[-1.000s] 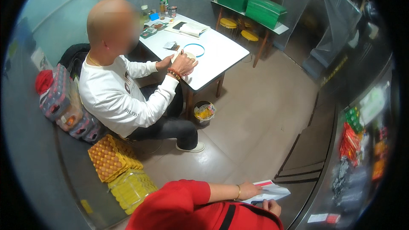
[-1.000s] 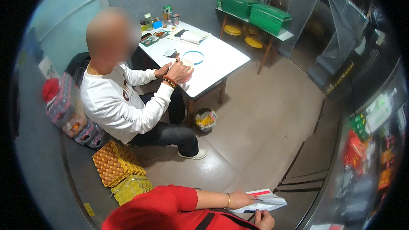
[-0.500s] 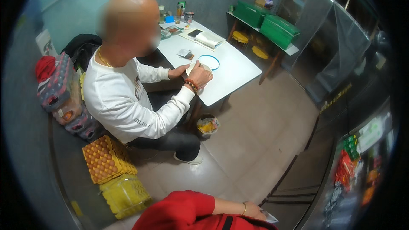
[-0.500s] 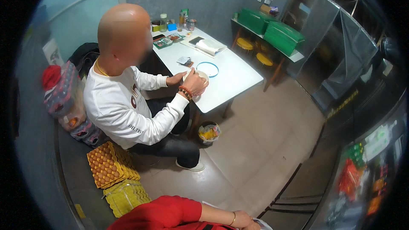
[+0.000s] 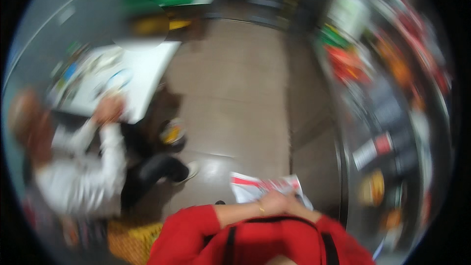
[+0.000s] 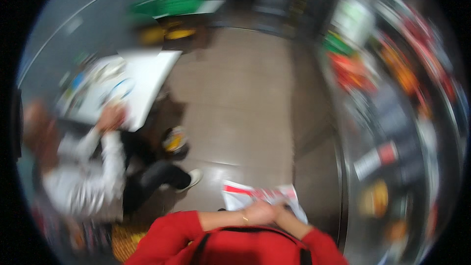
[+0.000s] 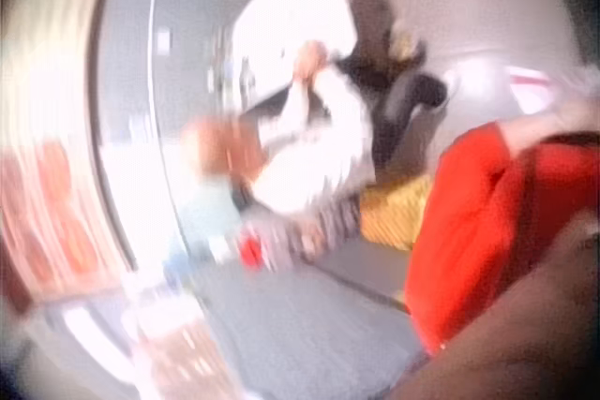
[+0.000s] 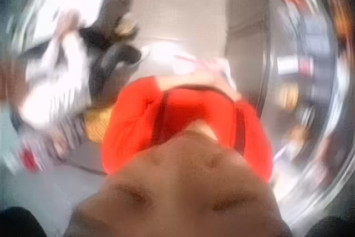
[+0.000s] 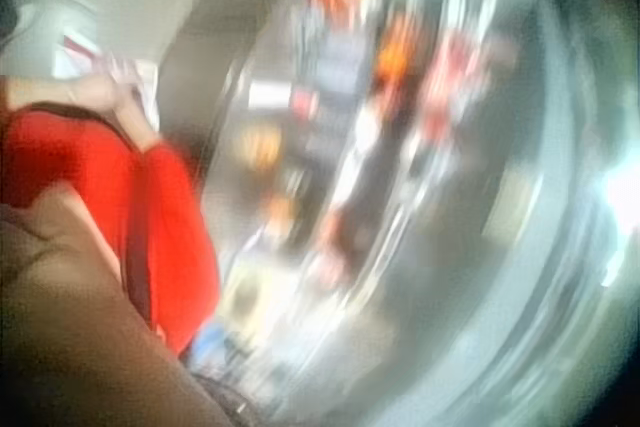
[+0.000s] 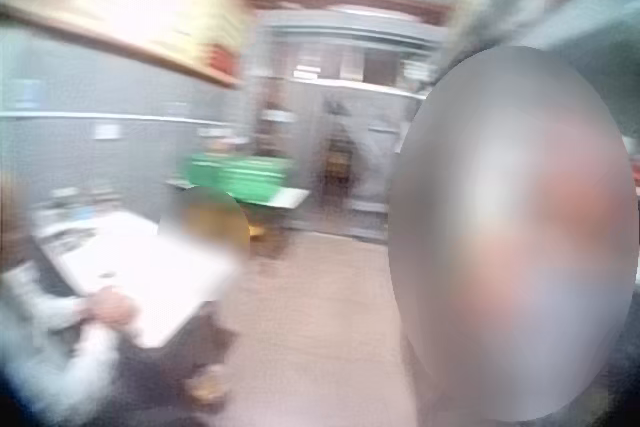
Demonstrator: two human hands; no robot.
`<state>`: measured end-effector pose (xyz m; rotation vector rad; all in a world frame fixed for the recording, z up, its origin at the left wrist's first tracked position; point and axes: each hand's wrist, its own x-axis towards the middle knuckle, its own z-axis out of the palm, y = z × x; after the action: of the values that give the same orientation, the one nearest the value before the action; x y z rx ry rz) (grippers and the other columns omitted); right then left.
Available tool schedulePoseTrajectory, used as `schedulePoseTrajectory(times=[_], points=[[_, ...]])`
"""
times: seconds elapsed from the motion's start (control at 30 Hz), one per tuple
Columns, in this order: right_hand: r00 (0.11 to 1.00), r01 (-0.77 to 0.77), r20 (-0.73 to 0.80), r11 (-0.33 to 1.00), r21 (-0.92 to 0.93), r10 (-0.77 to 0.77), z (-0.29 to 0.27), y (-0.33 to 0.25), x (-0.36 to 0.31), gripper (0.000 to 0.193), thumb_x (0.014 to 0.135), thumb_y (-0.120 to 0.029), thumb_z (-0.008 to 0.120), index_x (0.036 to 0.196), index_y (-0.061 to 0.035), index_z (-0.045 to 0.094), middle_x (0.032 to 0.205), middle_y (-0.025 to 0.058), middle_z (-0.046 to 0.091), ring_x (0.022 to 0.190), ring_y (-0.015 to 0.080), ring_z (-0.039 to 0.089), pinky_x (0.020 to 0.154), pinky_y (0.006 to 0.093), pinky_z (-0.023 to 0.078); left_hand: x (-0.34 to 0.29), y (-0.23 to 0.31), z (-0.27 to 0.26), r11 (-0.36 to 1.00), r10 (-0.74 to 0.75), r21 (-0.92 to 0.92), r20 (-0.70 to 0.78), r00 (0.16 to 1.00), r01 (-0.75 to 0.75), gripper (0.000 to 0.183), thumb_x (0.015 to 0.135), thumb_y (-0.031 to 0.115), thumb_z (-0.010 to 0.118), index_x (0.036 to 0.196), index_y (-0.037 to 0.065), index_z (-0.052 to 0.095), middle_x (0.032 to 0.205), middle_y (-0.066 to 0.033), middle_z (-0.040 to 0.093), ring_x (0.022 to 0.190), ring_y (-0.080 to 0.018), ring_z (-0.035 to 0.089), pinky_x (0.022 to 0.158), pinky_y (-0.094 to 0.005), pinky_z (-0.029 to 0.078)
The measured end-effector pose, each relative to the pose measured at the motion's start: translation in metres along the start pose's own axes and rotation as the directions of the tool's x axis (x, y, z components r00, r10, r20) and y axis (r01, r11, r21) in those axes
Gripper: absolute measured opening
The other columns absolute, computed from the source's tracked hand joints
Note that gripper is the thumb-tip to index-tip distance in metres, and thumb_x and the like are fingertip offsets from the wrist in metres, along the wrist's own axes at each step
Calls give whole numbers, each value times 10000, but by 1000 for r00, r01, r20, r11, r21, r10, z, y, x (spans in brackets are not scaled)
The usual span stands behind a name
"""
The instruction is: The person assembles a takeout meal by adding toppings and sauces to a bowl of rice, then places it in a plastic bag with chopsticks. They also add a fried egg from a rice cooker to the bowl before packaging.
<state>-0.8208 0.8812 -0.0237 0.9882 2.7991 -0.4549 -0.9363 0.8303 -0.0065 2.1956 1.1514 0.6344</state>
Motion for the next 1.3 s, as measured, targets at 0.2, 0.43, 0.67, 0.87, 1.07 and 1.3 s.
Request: schedulePoseTrajectory(times=[0.2,0.43,0.67,0.87,1.07,1.3], points=[[995,-51,84,997,59,46,-7,41,-27,212,793,-280,599,817,-70,620,840,150,645,824,310,611,692,418,480,39,41,-15,875,153,452,85,985,-175,340,741,91,540,1077,38,546,1351,-146,425,492,-187,584,423,-307,455],[448,190,-869,928,322,210,-49,180,-181,227,788,-127,633,1001,-52,604,1006,105,591,877,256,589,736,352,486,134,86,-5,767,-93,629,-88,992,128,458,736,-17,475,1184,59,537,1317,-105,475,632,-288,635,552,-354,518],[-152,-445,-441,337,830,885,-14,397,-372,302,846,-256,595,1030,-19,561,897,94,623,731,175,600,672,335,486,215,129,-7,714,-53,662,-273,961,228,303,812,-3,456,1088,16,579,1264,-115,519,673,-303,644,580,-369,527],[225,103,387,-417,903,894,14,427,-394,338,793,-278,655,1045,-72,562,890,25,609,720,150,572,659,298,452,278,142,-11,717,99,682,-304,948,144,285,790,-42,451,1049,-13,566,1253,-132,524,720,-314,646,609,-368,528],[89,448,415,-408,795,906,23,401,-369,226,807,-189,609,1003,-94,550,931,43,595,865,145,575,667,297,461,353,123,-16,776,135,630,-235,963,45,328,796,-27,434,1099,15,551,1288,-111,497,777,-329,635,652,-374,519],[184,675,302,-343,653,935,15,389,-346,299,823,-168,518,1098,-51,518,1028,87,593,969,234,574,887,445,439,440,116,-21,820,306,548,-180,935,-162,356,800,-15,429,1130,49,545,1300,-82,492,877,-317,619,698,-366,513]])
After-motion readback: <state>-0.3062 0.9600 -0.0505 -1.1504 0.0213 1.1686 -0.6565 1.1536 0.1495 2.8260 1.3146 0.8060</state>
